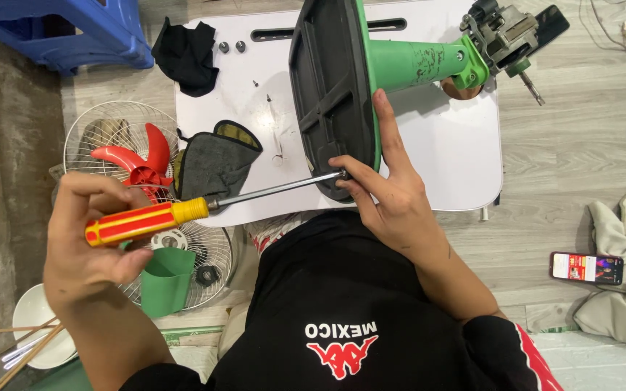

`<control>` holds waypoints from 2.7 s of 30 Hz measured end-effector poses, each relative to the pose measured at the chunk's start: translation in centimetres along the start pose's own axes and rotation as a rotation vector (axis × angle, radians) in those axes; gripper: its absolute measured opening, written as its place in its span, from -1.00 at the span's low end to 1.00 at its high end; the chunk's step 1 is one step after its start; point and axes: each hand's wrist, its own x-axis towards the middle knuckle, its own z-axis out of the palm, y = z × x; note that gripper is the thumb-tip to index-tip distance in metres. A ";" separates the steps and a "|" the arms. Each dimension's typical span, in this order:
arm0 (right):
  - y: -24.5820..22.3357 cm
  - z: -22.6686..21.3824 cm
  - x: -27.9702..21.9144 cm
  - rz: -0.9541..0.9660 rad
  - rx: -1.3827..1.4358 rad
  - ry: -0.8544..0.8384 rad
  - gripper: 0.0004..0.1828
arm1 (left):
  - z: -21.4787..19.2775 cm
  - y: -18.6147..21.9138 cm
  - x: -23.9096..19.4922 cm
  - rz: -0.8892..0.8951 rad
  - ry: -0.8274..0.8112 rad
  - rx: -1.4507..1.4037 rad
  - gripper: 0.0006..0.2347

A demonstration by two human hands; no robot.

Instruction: The person uses a screwdriver to tighten screws on the back of a green fan base. They then flip the base over and continue to tighten additional screws on the underside of the fan base.

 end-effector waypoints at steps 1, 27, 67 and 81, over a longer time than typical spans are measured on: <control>0.0 0.0 0.0 -0.001 0.002 0.002 -0.69 | -0.4 0.1 -0.1 0.011 -0.084 -0.020 -0.47; 0.9 0.6 -0.5 -0.067 -0.074 0.001 -0.72 | 5.1 -6.6 0.9 0.070 0.405 -0.285 -0.39; 1.4 1.5 -0.4 -0.109 -0.144 0.052 -0.58 | 17.7 1.4 4.7 0.077 0.067 0.017 -0.73; 2.1 1.5 -0.3 -0.128 -0.172 0.059 -0.51 | 16.1 1.1 8.1 0.044 -0.054 -0.211 -0.79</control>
